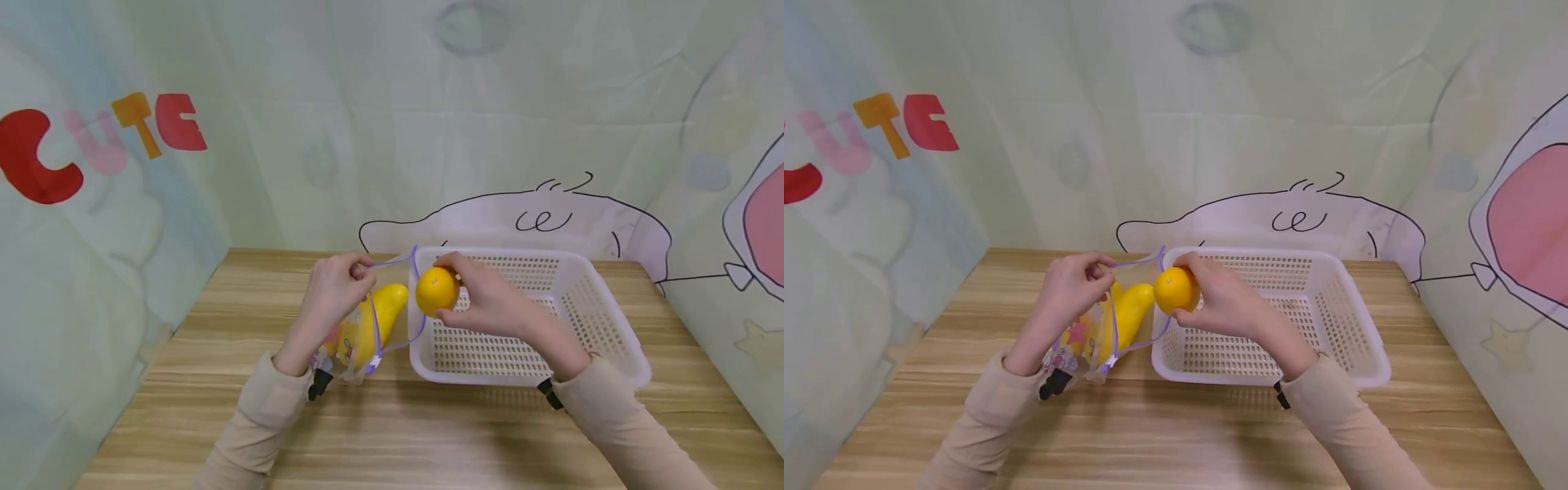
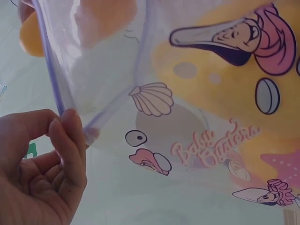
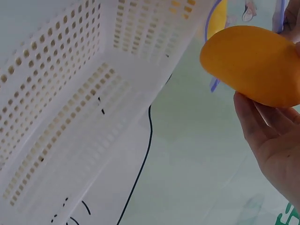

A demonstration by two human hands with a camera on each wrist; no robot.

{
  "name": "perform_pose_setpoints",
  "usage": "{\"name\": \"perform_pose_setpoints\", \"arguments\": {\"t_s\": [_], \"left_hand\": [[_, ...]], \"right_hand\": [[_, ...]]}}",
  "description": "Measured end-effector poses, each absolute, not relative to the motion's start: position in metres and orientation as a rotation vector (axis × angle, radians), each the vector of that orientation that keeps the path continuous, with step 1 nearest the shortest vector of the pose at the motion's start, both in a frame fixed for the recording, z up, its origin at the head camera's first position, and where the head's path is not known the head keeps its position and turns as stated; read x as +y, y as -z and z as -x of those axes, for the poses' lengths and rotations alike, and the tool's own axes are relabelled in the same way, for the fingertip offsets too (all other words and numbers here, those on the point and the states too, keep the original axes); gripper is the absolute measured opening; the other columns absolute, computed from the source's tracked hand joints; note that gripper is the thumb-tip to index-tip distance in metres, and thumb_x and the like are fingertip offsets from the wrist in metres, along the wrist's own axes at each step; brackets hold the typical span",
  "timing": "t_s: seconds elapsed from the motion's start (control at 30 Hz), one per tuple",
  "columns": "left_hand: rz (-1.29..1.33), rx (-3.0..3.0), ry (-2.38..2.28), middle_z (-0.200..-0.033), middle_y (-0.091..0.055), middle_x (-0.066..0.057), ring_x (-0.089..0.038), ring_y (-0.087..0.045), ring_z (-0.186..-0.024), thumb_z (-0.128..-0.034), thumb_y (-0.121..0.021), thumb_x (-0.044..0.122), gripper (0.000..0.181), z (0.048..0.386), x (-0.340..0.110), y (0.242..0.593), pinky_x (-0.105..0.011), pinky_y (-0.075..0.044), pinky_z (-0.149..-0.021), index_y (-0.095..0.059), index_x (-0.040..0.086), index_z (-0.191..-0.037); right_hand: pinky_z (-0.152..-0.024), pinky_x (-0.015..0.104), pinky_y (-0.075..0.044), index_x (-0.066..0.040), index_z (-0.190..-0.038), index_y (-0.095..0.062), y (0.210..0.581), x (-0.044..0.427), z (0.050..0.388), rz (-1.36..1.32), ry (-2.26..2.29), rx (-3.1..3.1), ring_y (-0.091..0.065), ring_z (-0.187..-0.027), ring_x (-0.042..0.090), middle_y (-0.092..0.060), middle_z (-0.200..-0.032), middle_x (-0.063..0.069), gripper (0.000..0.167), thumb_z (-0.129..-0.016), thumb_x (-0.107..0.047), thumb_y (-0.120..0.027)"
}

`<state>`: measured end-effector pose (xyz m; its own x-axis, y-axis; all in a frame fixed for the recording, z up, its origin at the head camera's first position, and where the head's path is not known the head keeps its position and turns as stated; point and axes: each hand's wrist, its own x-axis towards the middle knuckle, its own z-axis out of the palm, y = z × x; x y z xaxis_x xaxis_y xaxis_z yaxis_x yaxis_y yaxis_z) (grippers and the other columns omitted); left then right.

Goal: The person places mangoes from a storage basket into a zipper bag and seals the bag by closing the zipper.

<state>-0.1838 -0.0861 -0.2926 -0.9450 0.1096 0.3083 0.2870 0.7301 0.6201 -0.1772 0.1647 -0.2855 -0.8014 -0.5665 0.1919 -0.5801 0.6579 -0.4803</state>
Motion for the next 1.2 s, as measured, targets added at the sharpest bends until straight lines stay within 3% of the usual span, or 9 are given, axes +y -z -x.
{"name": "perform_pose_setpoints", "arguments": {"t_s": [0.63, 0.97, 1.2], "left_hand": [[0.341, -2.682, 1.020, -0.059, -0.062, -0.005, -0.010, -0.051, -0.042, -0.0828, -0.059, 0.008, 0.020, 0.185, -0.084, 0.293, -0.020, -0.026, -0.039, -0.072, 0.001, -0.095], [0.330, -2.691, 1.028, -0.058, -0.061, -0.005, -0.010, -0.052, -0.042, -0.0825, -0.059, 0.008, 0.019, 0.185, -0.084, 0.293, -0.017, -0.026, -0.038, -0.072, 0.002, -0.096], [0.331, -2.676, 1.012, -0.058, -0.062, -0.005, -0.011, -0.048, -0.042, -0.0822, -0.060, 0.007, 0.017, 0.184, -0.083, 0.291, -0.019, -0.025, -0.039, -0.072, 0.002, -0.093]], "right_hand": [[-0.095, 0.033, -0.053, -0.012, -0.134, -0.045, 0.306, 0.130, 0.174, -1.054, -1.164, -2.794, -0.060, -0.110, 0.013, -0.057, -0.127, -0.001, 0.064, -0.079, -0.027, -0.074], [-0.091, 0.030, -0.053, -0.018, -0.136, -0.045, 0.317, 0.121, 0.174, -1.122, -1.180, -2.798, -0.058, -0.102, 0.007, -0.059, -0.122, -0.006, 0.060, -0.083, -0.028, -0.071], [-0.089, 0.037, -0.053, -0.019, -0.134, -0.045, 0.320, 0.119, 0.173, -1.063, -1.083, -2.841, -0.057, -0.105, 0.012, -0.060, -0.121, -0.003, 0.059, -0.084, -0.034, -0.071]]}}
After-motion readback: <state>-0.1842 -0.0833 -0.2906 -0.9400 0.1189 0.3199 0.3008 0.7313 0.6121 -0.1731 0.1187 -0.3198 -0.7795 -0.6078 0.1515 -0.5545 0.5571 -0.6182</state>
